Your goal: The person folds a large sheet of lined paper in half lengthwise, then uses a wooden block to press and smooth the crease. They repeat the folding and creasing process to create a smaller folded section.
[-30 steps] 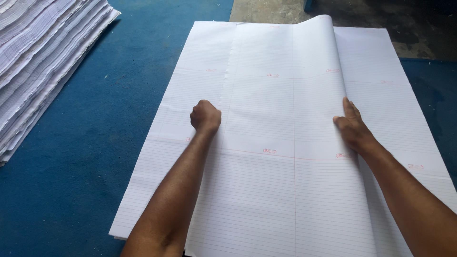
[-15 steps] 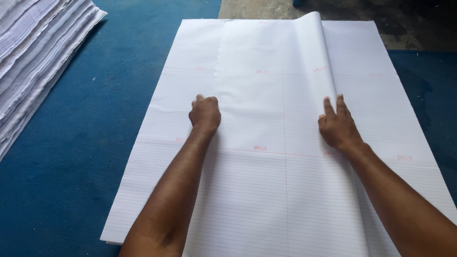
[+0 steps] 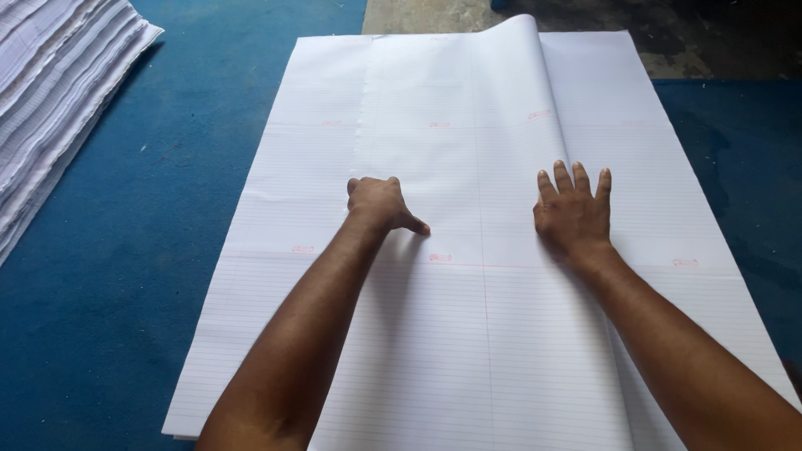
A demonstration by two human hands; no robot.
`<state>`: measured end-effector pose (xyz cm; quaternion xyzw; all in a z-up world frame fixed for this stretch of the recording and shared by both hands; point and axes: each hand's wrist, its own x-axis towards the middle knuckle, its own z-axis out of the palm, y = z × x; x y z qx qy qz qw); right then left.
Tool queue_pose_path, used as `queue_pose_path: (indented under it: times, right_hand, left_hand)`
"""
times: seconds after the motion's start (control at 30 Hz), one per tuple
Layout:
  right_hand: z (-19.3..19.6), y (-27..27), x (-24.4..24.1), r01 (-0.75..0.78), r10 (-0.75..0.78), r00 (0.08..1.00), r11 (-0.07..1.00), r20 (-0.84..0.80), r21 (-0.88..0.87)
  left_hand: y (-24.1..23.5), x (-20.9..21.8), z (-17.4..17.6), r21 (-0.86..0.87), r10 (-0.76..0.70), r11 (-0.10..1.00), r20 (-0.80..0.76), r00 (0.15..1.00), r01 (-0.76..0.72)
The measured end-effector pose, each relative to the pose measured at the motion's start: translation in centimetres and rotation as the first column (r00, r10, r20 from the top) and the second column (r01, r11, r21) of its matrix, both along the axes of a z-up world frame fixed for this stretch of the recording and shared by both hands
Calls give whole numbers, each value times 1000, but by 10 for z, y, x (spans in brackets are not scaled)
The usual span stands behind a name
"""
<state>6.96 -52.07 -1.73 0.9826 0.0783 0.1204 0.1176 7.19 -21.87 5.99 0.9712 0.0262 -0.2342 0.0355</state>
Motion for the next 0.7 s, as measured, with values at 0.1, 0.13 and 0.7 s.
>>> queue_pose_path:
  times: [0.1, 0.13, 0.7]
  right_hand:
    - [5, -1, -2, 13, -7, 999, 991, -50, 135]
    - [6, -1, -2, 22, -8, 997, 982, -74, 190]
    - [33, -42, -22, 140, 31, 960, 809, -279, 571]
  left_hand:
    - [-16, 1, -2, 27, -22, 999, 55, 998, 20]
    - [-23, 2, -5, 45, -57, 998, 87, 995, 53]
    - [-83, -27, 11, -126, -156, 980, -28, 987, 152]
